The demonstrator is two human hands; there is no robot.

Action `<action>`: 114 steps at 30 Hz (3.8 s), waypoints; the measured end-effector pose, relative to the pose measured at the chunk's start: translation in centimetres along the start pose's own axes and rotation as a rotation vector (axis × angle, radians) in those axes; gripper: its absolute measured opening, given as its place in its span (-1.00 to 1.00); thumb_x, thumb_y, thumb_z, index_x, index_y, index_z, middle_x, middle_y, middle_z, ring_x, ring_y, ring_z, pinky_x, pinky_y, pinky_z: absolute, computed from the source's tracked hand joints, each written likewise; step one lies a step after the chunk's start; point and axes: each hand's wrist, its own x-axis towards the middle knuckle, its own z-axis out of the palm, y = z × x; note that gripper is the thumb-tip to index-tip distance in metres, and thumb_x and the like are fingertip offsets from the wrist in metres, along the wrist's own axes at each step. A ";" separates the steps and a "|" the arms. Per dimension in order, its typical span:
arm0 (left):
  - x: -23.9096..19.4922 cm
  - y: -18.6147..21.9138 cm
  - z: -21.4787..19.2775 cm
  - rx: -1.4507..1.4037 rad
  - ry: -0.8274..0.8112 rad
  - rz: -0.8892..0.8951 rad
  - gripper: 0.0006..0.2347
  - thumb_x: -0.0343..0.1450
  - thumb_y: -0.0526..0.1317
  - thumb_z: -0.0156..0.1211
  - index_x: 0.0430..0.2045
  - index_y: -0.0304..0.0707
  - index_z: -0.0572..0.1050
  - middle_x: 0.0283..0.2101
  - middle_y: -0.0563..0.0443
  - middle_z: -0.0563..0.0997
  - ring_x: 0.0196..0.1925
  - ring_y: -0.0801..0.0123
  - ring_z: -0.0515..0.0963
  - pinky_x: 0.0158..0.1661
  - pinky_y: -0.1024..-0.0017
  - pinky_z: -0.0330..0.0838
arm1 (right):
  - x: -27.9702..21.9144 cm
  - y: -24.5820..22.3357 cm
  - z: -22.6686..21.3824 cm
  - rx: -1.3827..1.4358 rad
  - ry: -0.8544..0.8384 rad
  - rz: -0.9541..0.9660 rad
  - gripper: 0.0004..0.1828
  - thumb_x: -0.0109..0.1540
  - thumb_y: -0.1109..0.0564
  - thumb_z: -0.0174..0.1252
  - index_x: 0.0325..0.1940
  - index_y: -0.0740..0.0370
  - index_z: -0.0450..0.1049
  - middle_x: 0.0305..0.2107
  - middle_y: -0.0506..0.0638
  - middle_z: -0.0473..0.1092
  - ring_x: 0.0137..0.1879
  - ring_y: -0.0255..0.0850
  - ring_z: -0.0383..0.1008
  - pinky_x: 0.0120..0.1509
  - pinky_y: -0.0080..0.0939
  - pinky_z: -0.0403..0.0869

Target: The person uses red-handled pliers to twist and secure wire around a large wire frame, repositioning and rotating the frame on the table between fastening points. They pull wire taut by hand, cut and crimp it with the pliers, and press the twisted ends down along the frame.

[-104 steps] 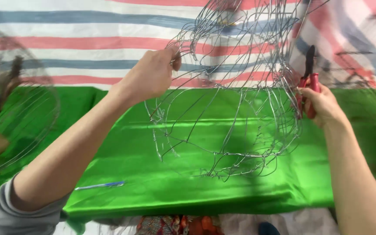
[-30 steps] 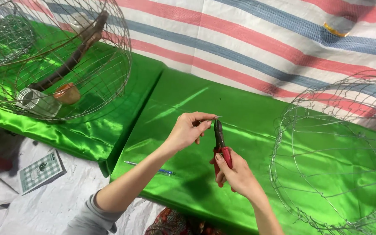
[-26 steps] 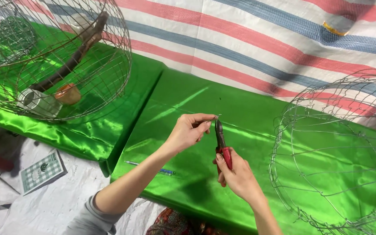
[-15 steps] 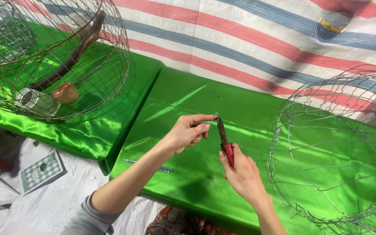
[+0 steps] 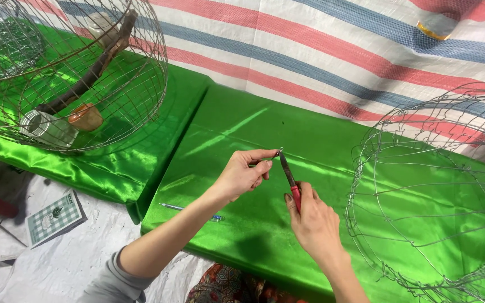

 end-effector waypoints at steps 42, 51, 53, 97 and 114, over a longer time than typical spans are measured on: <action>-1.0 0.5 -2.8 0.495 -0.145 0.161 -0.71 0.48 -0.39 0.05 -0.09 0.01 0.69 -0.60 0.28 0.37 -0.58 0.60 0.13 -0.50 0.58 0.01 | -0.4 0.8 -4.7 0.226 -0.440 0.034 -0.68 0.44 -0.07 -0.07 -0.32 0.11 0.33 -0.59 -0.08 0.35 -0.51 -0.27 0.30 -0.41 -0.17 0.33; -3.3 4.3 -2.7 0.749 -0.213 0.143 -0.72 0.49 -0.35 0.00 -0.11 0.01 0.69 -0.72 0.27 0.21 -0.66 0.58 0.10 -0.53 0.52 0.01 | -0.4 0.7 -5.5 -0.162 -0.476 0.009 -0.69 0.49 -0.06 -0.18 -0.23 0.11 0.32 -0.60 -0.09 0.32 -0.57 -0.23 0.21 -0.45 -0.13 0.27; -3.5 4.7 -2.7 0.809 -0.225 0.166 -0.71 0.48 -0.34 -0.01 -0.12 0.01 0.69 -0.74 0.28 0.20 -0.67 0.57 0.08 -0.52 0.50 0.00 | 0.1 1.2 -5.0 -0.261 -0.427 -0.055 -0.71 0.46 -0.07 -0.20 -0.23 0.09 0.27 -0.61 -0.03 0.37 -0.55 -0.12 0.29 -0.37 0.06 0.30; -1.6 -0.2 -1.5 0.195 0.097 0.115 -0.79 0.50 -0.28 0.09 -0.09 -0.16 0.68 -0.67 0.27 0.29 -0.61 0.62 0.10 -0.55 0.59 -0.03 | 0.0 0.5 -1.0 -0.202 0.005 0.019 -0.61 0.42 -0.23 -0.15 0.12 0.05 0.27 -0.35 -0.06 0.45 -0.44 -0.10 0.49 -0.43 0.06 0.57; -4.0 4.9 -0.3 0.737 0.120 0.156 -0.83 0.48 -0.11 0.12 -0.25 0.19 0.70 -0.70 0.31 0.28 -0.59 0.55 0.19 -0.43 0.50 0.11 | -1.1 0.4 -3.2 -0.290 0.213 -0.051 -0.46 0.36 -0.22 -0.05 0.33 0.07 0.26 0.04 0.14 0.41 0.07 0.12 0.45 -0.24 0.31 0.60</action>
